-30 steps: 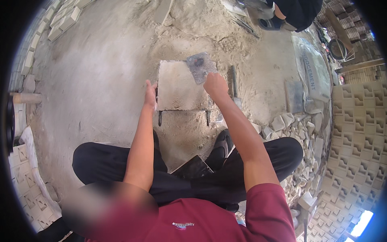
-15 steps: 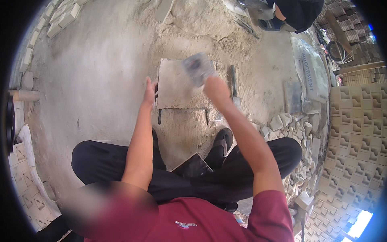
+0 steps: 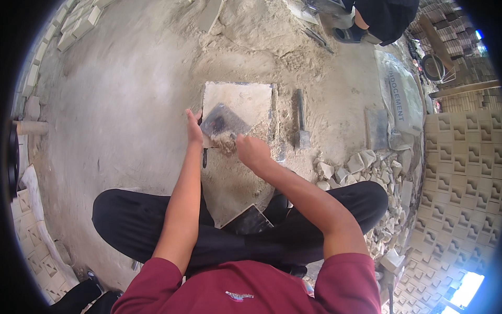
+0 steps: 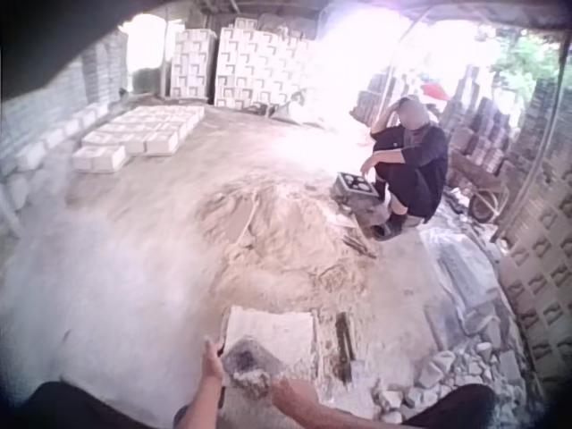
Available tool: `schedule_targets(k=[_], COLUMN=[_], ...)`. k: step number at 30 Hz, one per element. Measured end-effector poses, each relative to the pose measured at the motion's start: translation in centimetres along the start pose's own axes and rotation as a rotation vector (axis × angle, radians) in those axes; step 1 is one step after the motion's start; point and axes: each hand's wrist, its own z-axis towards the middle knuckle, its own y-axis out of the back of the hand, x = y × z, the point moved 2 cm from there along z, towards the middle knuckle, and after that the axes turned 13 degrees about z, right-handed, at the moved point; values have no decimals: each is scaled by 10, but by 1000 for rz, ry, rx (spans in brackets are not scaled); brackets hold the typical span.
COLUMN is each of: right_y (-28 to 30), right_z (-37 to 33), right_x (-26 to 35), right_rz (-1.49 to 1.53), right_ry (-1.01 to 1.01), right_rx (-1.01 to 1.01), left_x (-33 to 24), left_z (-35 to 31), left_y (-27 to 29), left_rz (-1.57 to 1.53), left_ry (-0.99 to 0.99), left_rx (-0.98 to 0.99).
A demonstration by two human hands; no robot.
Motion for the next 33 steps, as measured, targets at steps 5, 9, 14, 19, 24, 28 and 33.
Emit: schedule_targets(k=[5,9,14,19,24,28,33], right_y=[37,74,35,11,64,76,16], right_z=[29,61,37,4,42,54,35], right_x=[-42,-101,-34,-4,-88,-89,-1], right_rz=[-152,-150,-86,-25,-103,-56,-29], right_ry=[-109,-160,-159,15,-229,-193,-8], right_rx=[-1,-248,-119,51,-176,-318,-92], left_x=[-8,-6,8,2,-13,-7,10], left_z=[-14,-17,-21,-25,-34,-28,-20], left_y=[4,-6,17,3,-7,-1,8], left_rz=[-146,114,166,-171,-182,23,-304], left_ry=[69,-23,52,59,32,4,57], left_rx=[102,110,35,-39,-34,-45,-15])
